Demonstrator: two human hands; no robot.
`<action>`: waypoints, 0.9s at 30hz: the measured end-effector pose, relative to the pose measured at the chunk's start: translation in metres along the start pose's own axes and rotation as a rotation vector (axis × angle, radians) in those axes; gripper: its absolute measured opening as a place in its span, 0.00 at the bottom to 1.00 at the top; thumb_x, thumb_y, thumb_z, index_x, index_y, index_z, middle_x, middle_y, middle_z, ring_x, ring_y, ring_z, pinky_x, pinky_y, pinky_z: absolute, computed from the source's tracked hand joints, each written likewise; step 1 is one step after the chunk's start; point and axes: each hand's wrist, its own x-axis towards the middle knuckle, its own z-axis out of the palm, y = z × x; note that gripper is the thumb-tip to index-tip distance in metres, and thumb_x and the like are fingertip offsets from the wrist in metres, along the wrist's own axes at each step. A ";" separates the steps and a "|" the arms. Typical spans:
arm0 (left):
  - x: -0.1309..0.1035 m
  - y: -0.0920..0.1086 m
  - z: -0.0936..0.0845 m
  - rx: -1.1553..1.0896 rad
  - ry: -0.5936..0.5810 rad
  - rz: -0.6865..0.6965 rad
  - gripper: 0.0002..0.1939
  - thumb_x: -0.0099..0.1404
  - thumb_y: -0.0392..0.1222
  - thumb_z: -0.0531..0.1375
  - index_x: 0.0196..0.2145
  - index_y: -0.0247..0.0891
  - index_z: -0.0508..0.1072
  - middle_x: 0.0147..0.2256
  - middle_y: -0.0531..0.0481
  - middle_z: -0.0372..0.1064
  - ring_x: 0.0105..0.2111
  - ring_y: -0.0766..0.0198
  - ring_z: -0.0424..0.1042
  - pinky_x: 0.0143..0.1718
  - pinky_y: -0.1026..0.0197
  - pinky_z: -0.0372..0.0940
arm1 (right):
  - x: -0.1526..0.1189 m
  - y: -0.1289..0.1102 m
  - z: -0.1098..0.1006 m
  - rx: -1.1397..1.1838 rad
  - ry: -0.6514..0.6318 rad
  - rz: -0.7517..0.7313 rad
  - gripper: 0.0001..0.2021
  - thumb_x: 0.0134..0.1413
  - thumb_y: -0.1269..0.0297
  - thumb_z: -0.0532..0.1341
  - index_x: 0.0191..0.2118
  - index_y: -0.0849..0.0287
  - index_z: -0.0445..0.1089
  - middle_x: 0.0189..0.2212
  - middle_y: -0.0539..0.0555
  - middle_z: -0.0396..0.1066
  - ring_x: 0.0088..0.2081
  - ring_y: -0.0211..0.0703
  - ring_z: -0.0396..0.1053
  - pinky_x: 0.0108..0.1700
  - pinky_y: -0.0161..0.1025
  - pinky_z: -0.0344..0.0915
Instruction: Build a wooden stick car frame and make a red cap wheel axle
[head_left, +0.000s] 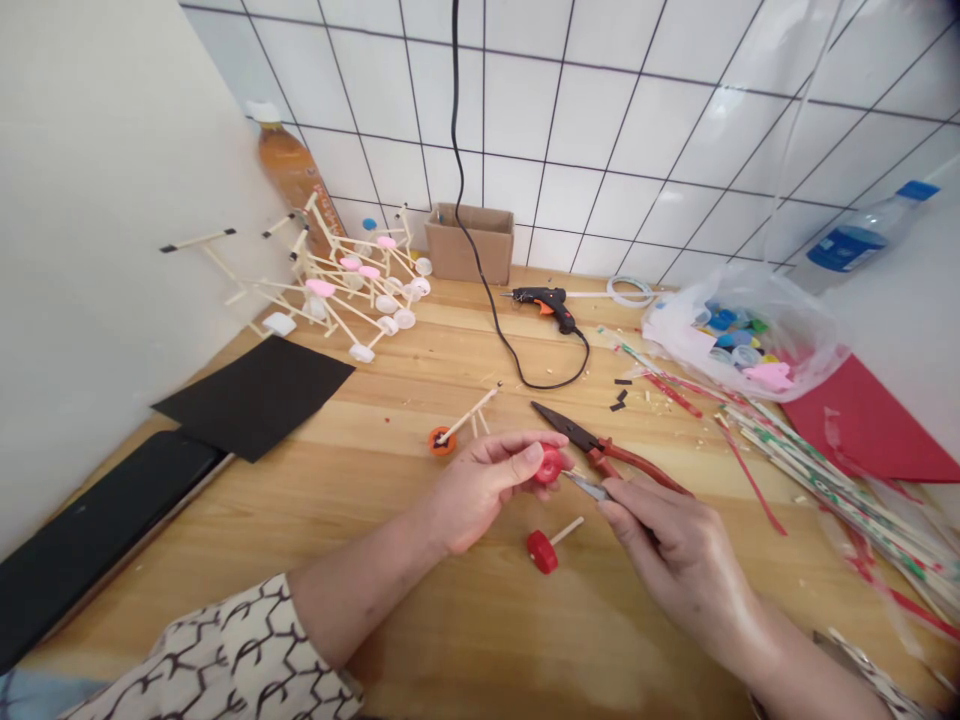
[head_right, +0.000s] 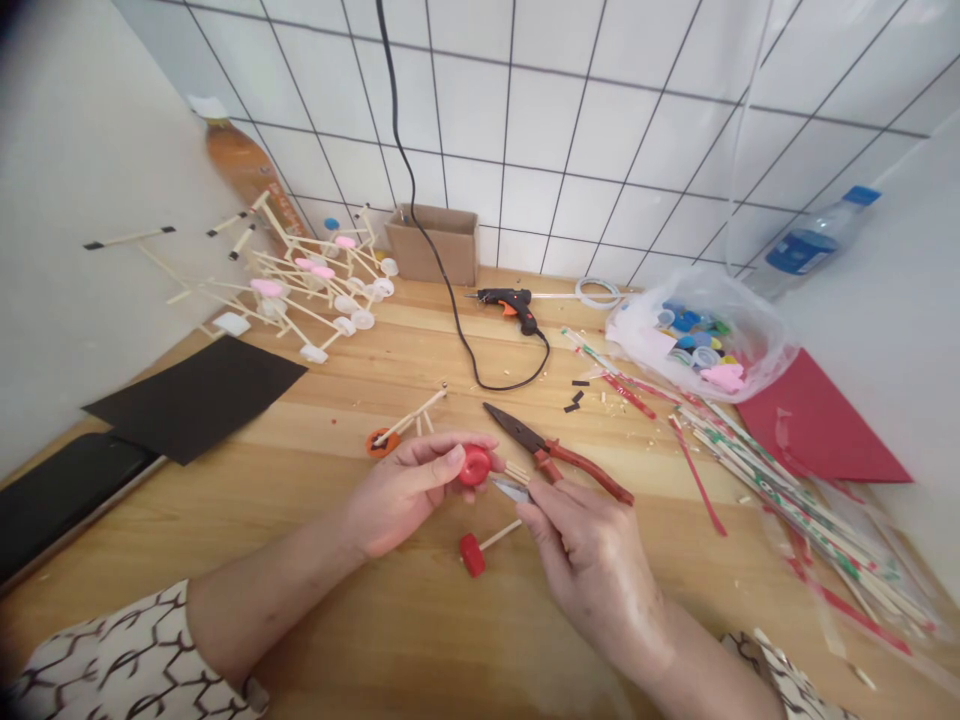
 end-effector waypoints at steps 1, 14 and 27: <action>0.000 0.000 0.001 -0.008 0.005 -0.013 0.16 0.53 0.46 0.68 0.38 0.35 0.79 0.30 0.47 0.75 0.32 0.66 0.72 0.33 0.66 0.65 | -0.001 0.000 0.001 -0.013 0.001 -0.004 0.07 0.60 0.68 0.55 0.38 0.60 0.70 0.25 0.52 0.71 0.25 0.39 0.69 0.26 0.34 0.63; 0.000 -0.004 0.000 -0.055 0.014 -0.112 0.17 0.51 0.46 0.69 0.36 0.32 0.78 0.29 0.47 0.74 0.28 0.67 0.72 0.32 0.65 0.66 | 0.001 -0.005 0.004 -0.195 0.002 -0.074 0.10 0.61 0.67 0.53 0.29 0.61 0.66 0.20 0.50 0.63 0.22 0.37 0.62 0.24 0.35 0.56; -0.001 -0.001 0.000 -0.062 -0.038 -0.131 0.16 0.54 0.41 0.66 0.40 0.31 0.78 0.30 0.45 0.73 0.28 0.65 0.70 0.29 0.64 0.62 | 0.001 -0.004 0.003 -0.271 0.036 -0.095 0.11 0.62 0.67 0.52 0.33 0.63 0.71 0.25 0.54 0.71 0.28 0.39 0.71 0.29 0.33 0.63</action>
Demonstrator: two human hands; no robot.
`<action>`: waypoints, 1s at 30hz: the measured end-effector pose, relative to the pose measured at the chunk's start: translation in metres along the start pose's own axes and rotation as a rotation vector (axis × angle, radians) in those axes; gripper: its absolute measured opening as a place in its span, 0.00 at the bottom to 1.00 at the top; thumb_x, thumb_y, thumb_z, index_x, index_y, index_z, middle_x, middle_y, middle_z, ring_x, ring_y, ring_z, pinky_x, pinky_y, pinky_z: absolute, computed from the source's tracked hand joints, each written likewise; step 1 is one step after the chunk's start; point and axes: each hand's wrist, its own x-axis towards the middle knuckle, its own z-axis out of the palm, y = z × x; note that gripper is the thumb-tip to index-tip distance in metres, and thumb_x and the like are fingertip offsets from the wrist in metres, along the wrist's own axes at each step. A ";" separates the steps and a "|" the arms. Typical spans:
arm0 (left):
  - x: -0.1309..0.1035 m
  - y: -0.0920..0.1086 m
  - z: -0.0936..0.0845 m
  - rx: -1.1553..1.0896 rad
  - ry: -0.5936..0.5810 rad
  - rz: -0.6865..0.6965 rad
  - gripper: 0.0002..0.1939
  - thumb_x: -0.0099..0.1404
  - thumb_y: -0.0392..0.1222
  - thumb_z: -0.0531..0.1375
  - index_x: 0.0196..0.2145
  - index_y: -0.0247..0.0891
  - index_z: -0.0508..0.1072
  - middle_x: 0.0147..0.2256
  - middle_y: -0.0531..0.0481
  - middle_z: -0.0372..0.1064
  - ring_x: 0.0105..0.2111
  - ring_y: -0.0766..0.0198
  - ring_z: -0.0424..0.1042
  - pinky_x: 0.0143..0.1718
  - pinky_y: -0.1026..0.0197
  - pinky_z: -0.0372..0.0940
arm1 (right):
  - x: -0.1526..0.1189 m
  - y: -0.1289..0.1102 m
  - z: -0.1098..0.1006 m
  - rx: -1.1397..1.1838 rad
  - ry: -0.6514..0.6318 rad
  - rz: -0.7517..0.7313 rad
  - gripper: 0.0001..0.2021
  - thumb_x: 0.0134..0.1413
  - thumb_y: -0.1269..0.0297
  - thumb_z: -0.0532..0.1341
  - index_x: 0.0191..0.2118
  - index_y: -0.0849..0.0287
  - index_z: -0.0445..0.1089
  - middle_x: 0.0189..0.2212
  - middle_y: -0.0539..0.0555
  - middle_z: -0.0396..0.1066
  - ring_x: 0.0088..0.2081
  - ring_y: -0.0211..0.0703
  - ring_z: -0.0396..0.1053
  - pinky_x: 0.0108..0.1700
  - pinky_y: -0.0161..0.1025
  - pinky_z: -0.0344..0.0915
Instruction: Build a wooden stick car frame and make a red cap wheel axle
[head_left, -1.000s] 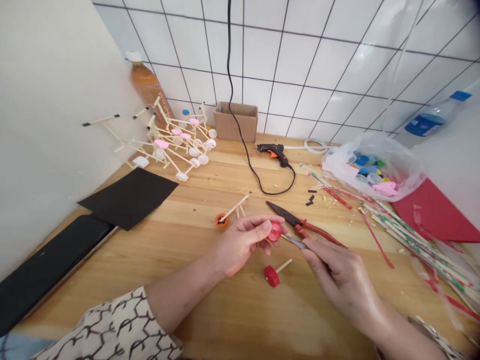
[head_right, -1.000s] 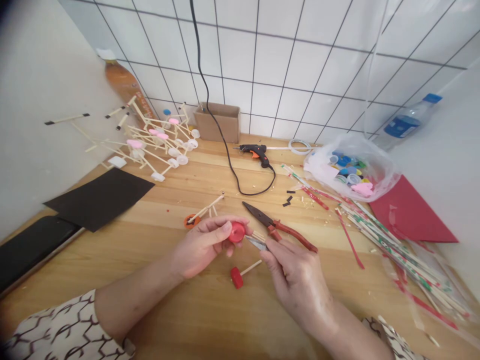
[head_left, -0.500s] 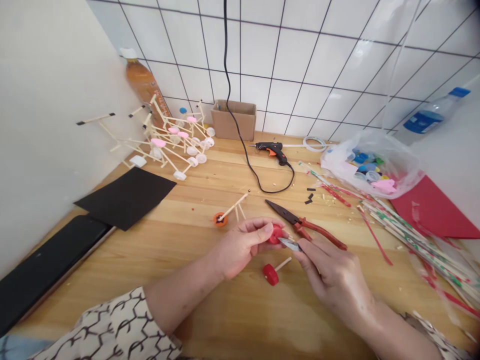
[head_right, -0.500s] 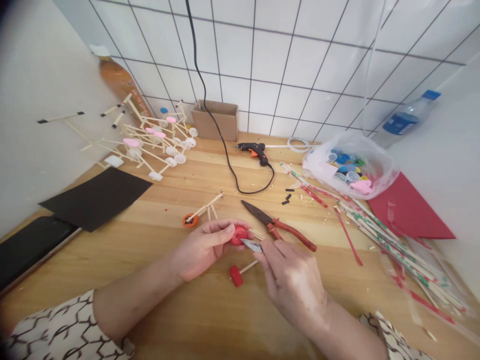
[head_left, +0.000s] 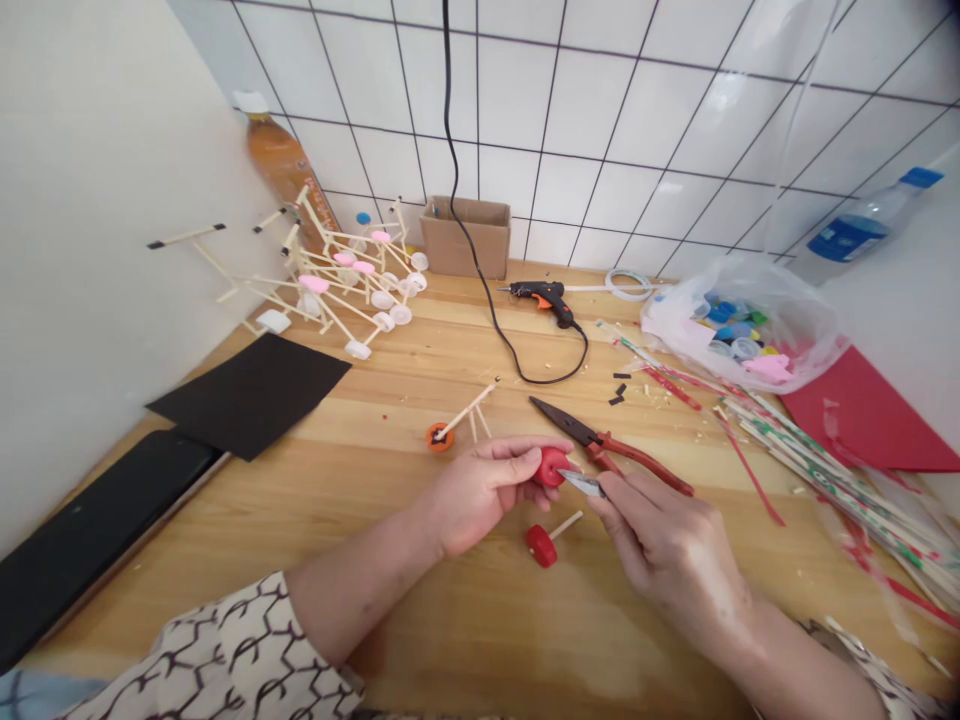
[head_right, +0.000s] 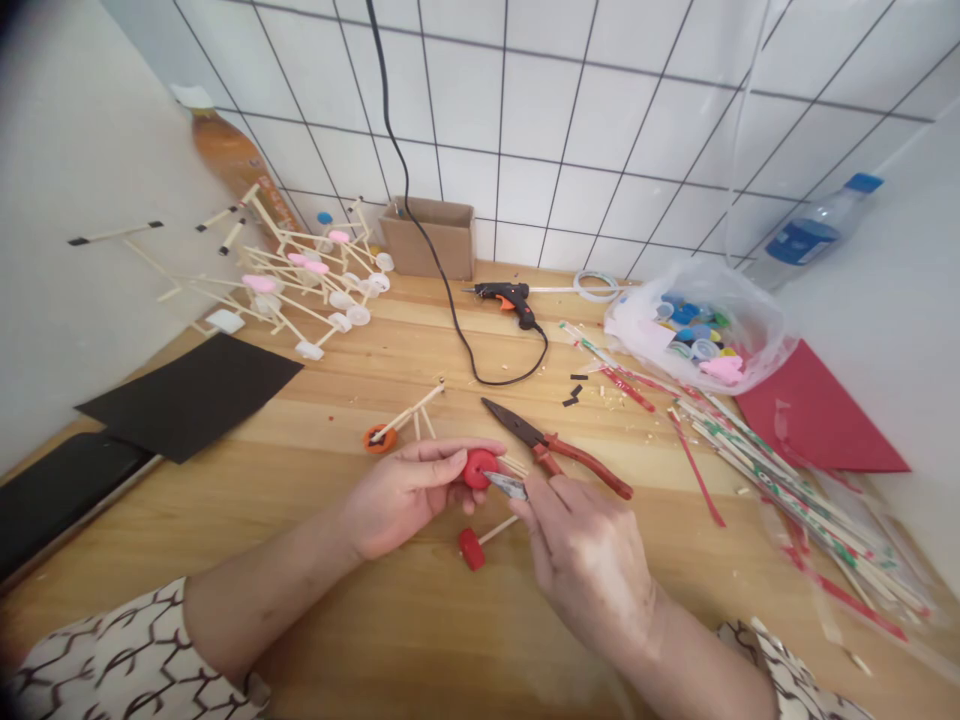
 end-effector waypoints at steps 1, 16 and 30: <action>0.000 0.000 0.000 0.004 -0.001 -0.002 0.16 0.54 0.41 0.67 0.40 0.30 0.78 0.30 0.45 0.72 0.28 0.65 0.70 0.29 0.64 0.62 | 0.000 0.000 0.000 -0.009 0.002 -0.006 0.11 0.62 0.66 0.53 0.34 0.64 0.71 0.26 0.55 0.71 0.28 0.40 0.71 0.28 0.34 0.63; -0.001 -0.001 -0.001 0.087 0.017 0.008 0.19 0.48 0.46 0.71 0.37 0.33 0.78 0.27 0.48 0.73 0.25 0.68 0.68 0.28 0.64 0.61 | -0.002 -0.004 -0.003 -0.141 0.070 -0.081 0.11 0.61 0.66 0.54 0.34 0.65 0.71 0.25 0.56 0.72 0.25 0.40 0.69 0.26 0.35 0.60; -0.001 0.000 -0.003 0.108 0.035 -0.003 0.19 0.48 0.46 0.71 0.36 0.33 0.78 0.26 0.49 0.73 0.23 0.69 0.67 0.27 0.64 0.60 | -0.003 -0.004 -0.004 -0.207 0.071 -0.103 0.12 0.62 0.65 0.54 0.36 0.66 0.72 0.25 0.55 0.71 0.25 0.40 0.68 0.27 0.37 0.57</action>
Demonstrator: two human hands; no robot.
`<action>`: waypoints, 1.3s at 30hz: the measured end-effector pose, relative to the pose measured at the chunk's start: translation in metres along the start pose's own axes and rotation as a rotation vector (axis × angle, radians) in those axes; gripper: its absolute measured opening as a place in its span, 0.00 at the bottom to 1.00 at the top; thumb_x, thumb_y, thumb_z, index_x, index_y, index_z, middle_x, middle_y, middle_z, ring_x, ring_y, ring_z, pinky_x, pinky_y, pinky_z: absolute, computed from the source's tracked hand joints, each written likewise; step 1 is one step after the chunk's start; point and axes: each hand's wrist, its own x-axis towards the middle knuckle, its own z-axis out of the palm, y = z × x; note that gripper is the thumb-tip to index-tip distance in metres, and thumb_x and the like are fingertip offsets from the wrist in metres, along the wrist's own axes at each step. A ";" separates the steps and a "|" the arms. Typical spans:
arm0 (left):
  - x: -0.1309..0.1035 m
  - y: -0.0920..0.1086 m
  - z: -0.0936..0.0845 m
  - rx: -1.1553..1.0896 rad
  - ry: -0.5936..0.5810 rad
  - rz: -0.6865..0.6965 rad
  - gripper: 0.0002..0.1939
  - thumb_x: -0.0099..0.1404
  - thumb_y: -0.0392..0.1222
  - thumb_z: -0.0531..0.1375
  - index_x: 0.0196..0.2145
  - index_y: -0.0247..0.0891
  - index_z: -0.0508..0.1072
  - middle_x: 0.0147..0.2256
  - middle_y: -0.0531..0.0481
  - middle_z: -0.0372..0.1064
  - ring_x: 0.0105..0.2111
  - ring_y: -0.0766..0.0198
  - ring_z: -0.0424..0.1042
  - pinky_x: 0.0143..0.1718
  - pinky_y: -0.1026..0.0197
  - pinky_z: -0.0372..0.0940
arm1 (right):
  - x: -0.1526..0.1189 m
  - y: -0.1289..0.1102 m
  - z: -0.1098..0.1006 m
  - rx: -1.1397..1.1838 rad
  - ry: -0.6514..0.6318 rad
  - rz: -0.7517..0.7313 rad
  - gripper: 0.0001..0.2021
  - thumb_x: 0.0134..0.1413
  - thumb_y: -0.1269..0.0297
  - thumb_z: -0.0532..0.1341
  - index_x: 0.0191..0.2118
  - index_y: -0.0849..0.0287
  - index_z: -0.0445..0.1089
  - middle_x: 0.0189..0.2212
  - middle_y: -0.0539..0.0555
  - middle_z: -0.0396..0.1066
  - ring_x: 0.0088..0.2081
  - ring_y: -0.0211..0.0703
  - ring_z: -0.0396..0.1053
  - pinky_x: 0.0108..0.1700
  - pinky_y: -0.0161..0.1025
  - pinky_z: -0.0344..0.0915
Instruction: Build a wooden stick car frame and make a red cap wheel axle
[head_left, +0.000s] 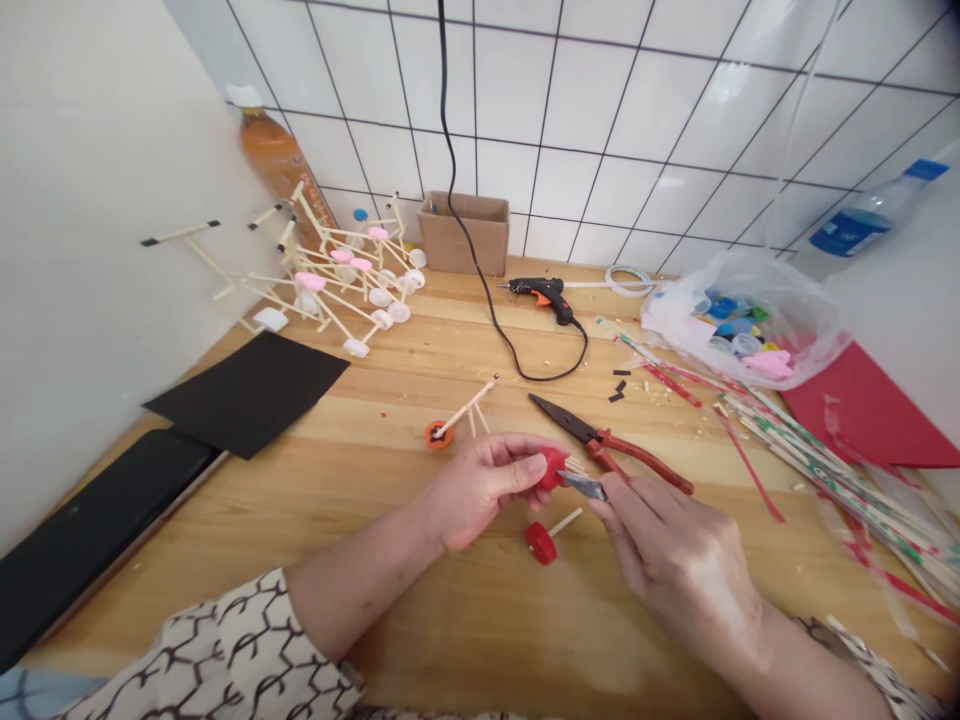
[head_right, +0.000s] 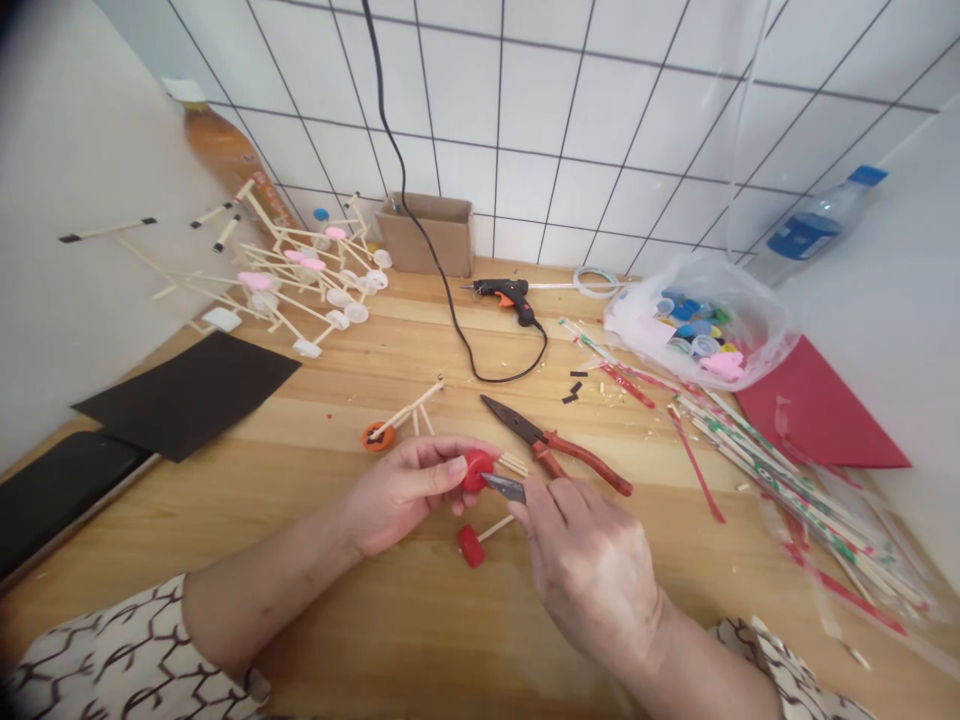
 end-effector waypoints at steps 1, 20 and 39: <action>0.000 0.001 0.000 0.008 0.003 0.000 0.19 0.47 0.46 0.71 0.36 0.33 0.78 0.25 0.49 0.72 0.22 0.69 0.67 0.27 0.65 0.60 | 0.000 0.000 0.000 -0.017 -0.005 -0.006 0.12 0.62 0.65 0.54 0.36 0.66 0.72 0.24 0.55 0.71 0.25 0.40 0.67 0.27 0.37 0.56; 0.000 0.001 0.004 0.033 0.009 0.082 0.16 0.48 0.43 0.70 0.35 0.33 0.78 0.29 0.49 0.73 0.26 0.68 0.68 0.29 0.64 0.62 | 0.002 -0.005 -0.003 -0.156 -0.024 -0.030 0.13 0.62 0.64 0.53 0.34 0.66 0.72 0.22 0.55 0.69 0.24 0.42 0.64 0.26 0.40 0.50; -0.006 0.003 0.008 0.277 0.053 0.135 0.14 0.51 0.35 0.66 0.37 0.31 0.73 0.32 0.49 0.73 0.33 0.67 0.71 0.39 0.63 0.66 | 0.002 -0.010 -0.004 -0.259 -0.048 -0.065 0.13 0.63 0.63 0.53 0.36 0.64 0.72 0.20 0.52 0.66 0.23 0.43 0.62 0.28 0.40 0.50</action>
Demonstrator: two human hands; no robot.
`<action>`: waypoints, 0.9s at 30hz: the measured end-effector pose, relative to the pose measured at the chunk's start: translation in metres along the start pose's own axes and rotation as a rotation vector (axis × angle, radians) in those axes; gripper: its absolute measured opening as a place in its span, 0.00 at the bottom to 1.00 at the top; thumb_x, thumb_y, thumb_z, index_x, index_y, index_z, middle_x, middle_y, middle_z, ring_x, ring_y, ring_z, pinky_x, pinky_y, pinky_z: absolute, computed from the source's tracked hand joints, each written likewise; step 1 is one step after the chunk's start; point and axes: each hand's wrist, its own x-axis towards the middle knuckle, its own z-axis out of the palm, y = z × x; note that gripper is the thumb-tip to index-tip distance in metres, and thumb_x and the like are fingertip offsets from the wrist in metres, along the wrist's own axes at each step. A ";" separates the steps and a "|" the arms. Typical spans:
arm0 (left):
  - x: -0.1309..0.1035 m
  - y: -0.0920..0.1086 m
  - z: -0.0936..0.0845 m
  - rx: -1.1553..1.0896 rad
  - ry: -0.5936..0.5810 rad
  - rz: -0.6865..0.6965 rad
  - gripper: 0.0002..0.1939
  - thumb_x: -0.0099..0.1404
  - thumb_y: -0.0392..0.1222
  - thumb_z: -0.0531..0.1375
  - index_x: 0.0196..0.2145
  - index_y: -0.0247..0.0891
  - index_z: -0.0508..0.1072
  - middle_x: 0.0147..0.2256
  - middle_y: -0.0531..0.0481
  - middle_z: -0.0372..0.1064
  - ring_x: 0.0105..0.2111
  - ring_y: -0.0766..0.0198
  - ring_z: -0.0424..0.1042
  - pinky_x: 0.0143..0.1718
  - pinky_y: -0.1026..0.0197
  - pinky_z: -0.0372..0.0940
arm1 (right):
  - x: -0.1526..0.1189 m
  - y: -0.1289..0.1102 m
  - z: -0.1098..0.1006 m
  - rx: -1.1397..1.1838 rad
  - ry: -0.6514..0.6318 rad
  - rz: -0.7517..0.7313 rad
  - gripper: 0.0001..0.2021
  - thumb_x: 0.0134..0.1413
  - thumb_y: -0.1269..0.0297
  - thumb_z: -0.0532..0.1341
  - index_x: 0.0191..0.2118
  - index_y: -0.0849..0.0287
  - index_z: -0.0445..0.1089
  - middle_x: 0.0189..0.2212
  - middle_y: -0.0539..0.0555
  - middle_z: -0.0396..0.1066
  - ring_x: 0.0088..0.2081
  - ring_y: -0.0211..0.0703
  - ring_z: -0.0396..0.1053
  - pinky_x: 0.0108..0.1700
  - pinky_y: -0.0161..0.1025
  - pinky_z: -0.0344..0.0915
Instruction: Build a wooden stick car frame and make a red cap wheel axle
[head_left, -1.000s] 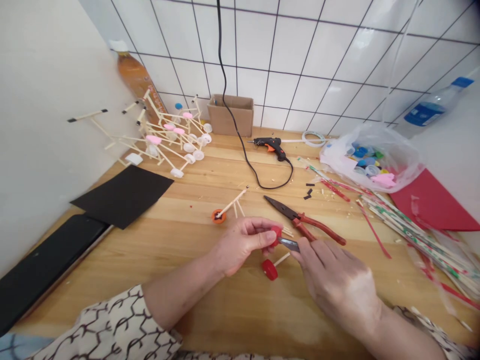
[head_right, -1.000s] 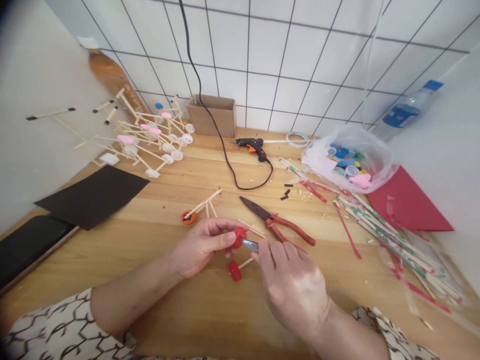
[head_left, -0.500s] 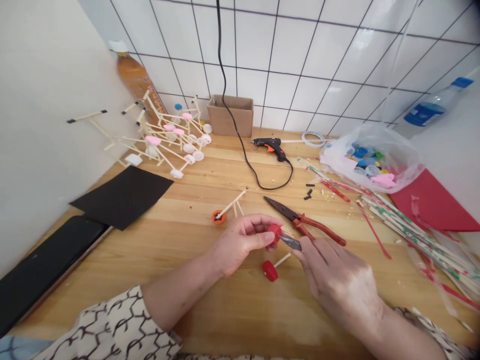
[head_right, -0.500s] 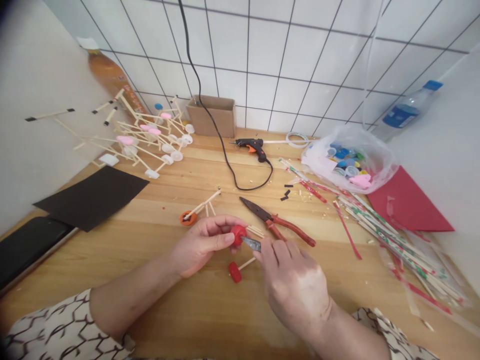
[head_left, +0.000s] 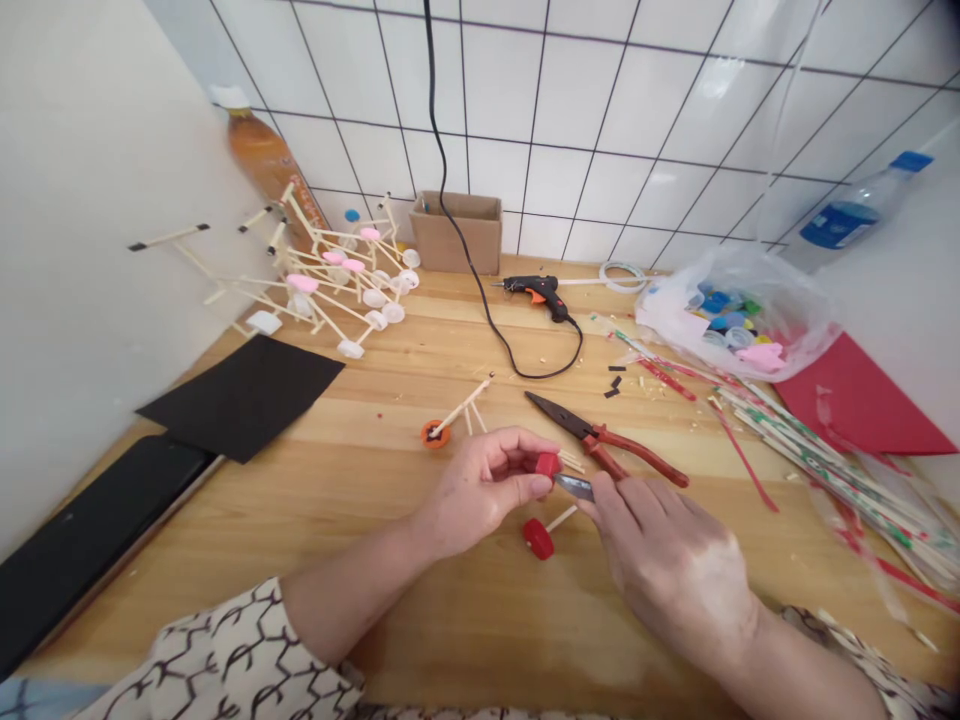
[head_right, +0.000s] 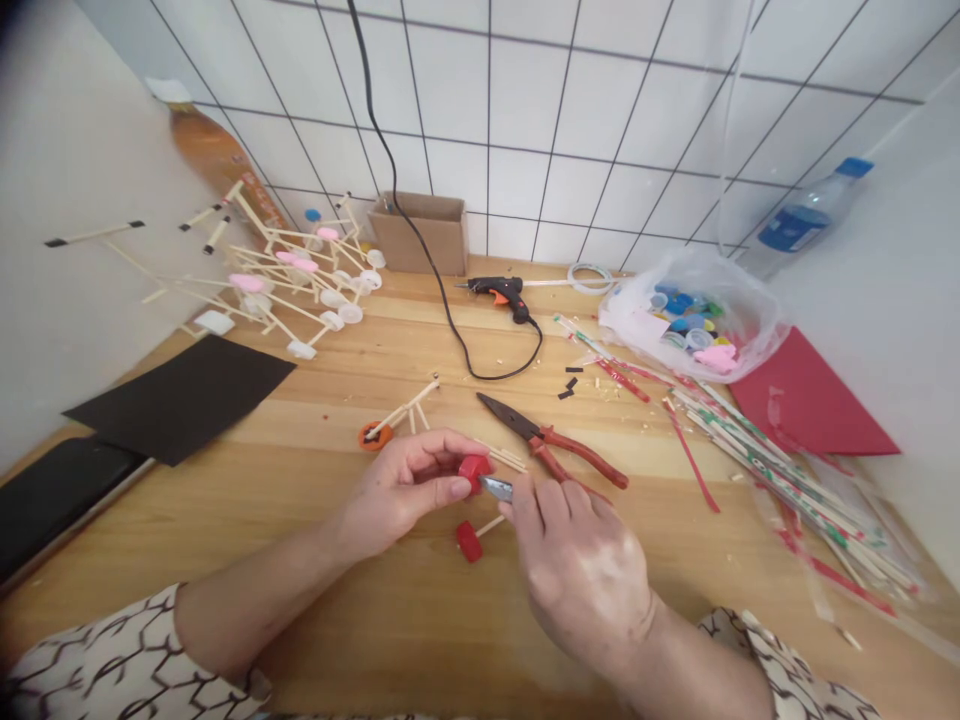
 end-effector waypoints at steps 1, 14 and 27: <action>0.000 0.000 0.000 0.033 0.003 0.017 0.14 0.52 0.34 0.65 0.38 0.31 0.73 0.33 0.49 0.73 0.34 0.67 0.71 0.39 0.63 0.66 | 0.000 0.000 0.000 0.012 0.003 0.003 0.13 0.63 0.63 0.52 0.36 0.64 0.72 0.20 0.52 0.66 0.23 0.43 0.62 0.28 0.40 0.50; -0.008 -0.004 0.002 0.283 0.044 0.294 0.11 0.57 0.33 0.61 0.40 0.33 0.72 0.37 0.46 0.73 0.37 0.64 0.72 0.41 0.62 0.67 | 0.002 0.013 0.003 0.576 -0.174 0.174 0.13 0.63 0.64 0.51 0.36 0.61 0.71 0.23 0.51 0.68 0.23 0.38 0.66 0.25 0.35 0.58; 0.009 -0.004 -0.007 -0.265 -0.081 0.079 0.15 0.54 0.42 0.67 0.40 0.35 0.76 0.35 0.45 0.74 0.34 0.64 0.70 0.36 0.63 0.65 | 0.006 0.021 0.006 0.917 -0.243 0.306 0.13 0.63 0.66 0.52 0.28 0.60 0.67 0.19 0.48 0.61 0.21 0.34 0.61 0.24 0.33 0.56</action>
